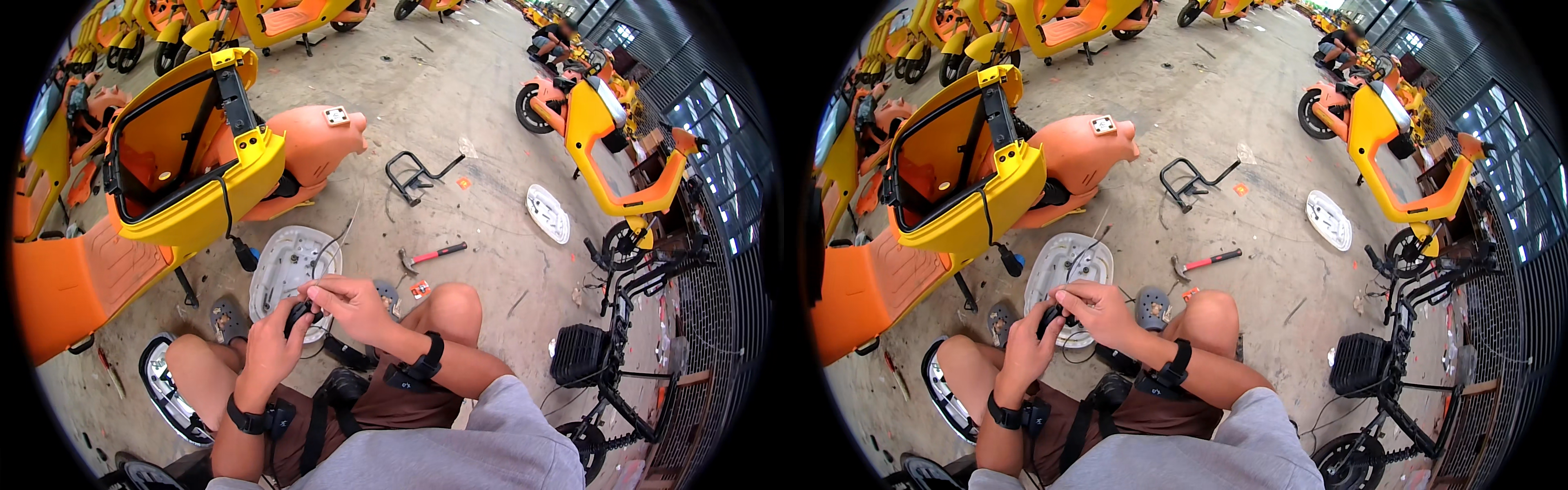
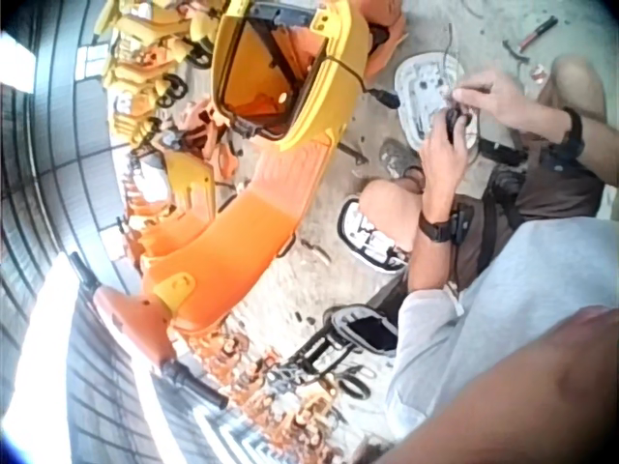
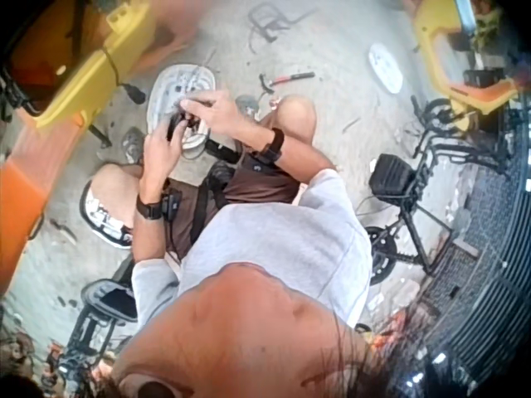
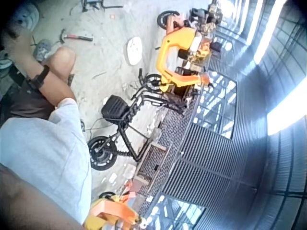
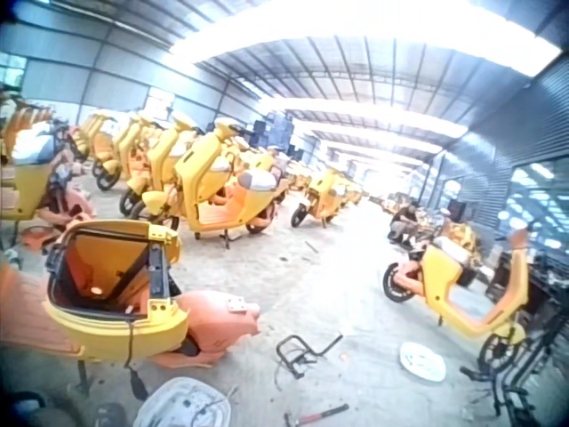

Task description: The person handles a brake lever and its wiring, then uses a screwdriver and a hammer to secure electrical components and a metal pin onto a white plastic scooter part.

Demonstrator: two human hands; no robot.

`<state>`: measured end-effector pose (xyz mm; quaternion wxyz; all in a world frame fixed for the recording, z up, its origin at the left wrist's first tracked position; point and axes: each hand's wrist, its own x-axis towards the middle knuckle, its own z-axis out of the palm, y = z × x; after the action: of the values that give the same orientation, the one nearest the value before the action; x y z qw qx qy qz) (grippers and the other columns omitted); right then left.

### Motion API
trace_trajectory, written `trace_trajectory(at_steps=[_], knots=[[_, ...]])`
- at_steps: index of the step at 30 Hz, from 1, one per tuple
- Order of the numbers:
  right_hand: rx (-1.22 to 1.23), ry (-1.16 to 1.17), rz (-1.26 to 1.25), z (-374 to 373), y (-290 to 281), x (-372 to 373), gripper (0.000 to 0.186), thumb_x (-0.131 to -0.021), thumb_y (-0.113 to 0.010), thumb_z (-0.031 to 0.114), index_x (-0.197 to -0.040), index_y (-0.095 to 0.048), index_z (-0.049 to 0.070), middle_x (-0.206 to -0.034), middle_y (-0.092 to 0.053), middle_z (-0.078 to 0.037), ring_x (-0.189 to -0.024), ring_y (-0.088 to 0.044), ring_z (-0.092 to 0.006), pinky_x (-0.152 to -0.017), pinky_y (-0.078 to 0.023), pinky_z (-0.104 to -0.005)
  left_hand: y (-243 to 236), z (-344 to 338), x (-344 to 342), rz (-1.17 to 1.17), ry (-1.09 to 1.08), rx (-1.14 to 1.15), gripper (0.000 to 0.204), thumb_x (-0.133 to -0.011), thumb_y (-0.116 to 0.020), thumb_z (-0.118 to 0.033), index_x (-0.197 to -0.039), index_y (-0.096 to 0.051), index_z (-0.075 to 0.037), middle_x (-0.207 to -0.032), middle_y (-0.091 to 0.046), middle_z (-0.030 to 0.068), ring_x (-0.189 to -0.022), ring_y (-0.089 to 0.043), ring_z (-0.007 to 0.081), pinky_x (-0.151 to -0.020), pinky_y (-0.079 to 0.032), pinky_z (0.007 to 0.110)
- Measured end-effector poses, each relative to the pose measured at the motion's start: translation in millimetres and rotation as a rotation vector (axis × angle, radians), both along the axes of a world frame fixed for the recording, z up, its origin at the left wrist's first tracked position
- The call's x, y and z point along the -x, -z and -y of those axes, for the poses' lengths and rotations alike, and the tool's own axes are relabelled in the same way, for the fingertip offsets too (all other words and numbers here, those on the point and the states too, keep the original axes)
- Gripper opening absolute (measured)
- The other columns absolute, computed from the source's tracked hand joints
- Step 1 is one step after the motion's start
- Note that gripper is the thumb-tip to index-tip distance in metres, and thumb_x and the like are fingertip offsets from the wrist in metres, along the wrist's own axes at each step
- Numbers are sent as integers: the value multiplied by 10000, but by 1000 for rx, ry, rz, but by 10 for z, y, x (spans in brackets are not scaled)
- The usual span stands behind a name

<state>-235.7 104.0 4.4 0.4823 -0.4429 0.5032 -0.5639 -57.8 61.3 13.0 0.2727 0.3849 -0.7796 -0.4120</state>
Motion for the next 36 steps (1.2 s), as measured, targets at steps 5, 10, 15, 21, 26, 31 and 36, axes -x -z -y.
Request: trace_trajectory(at_steps=[5,10,15,21,26,31,36], knots=[[191,-11,-249,-34,-27,-33,199,-986,-618,111,-1030,-709,-61,-922,-706,-119,-808,-641,-162,-745,-513,-303,20,19,5,42,2,136,294,-865,-737,-127,-1115,-638,-8,-994,-686,188,-907,-670,398,-766,-533,424],[346,-11,-306,-21,-37,-58,169,-982,-615,80,-1000,-707,-61,-896,-693,-126,-800,-642,-184,-734,-506,-305,28,21,27,-65,1,190,269,-820,-764,-59,-1064,-669,2,-982,-685,161,-884,-665,373,-769,-535,401],[176,85,-189,-43,-17,-64,184,-985,-616,94,-1022,-708,-61,-908,-697,-117,-808,-637,-164,-731,-506,-292,-12,3,46,-135,-4,152,231,-832,-745,-34,-1051,-690,14,-978,-688,170,-861,-674,367,-753,-538,384],[28,76,-52,12,-10,-27,236,-997,-607,143,-1086,-714,-47,-946,-708,-59,-777,-593,-87,-674,-482,-237,11,16,31,-126,-9,196,210,-862,-709,-27,-1067,-683,8,-976,-681,185,-850,-671,378,-730,-539,388],[-136,33,152,76,-34,-2,281,-999,-602,171,-1133,-699,-56,-916,-695,-31,-673,-551,-57,-577,-423,-199,89,11,-55,-95,-36,156,187,-886,-671,-16,-1069,-637,7,-974,-650,195,-850,-634,425,-729,-523,406],[-173,0,285,105,-39,91,315,-1015,-574,209,-1154,-664,-59,-1028,-691,-71,-665,-574,-90,-563,-445,-225,112,1,-140,-35,8,112,176,-920,-625,7,-1096,-617,18,-990,-640,205,-868,-640,400,-762,-521,403],[-178,72,493,135,-53,203,328,-1030,-545,244,-1180,-641,-31,-1040,-664,-66,-657,-561,-96,-545,-426,-237,115,-28,-262,-19,-50,14,180,-962,-571,-25,-1124,-632,25,-977,-659,148,-890,-633,270,-820,-492,329]])
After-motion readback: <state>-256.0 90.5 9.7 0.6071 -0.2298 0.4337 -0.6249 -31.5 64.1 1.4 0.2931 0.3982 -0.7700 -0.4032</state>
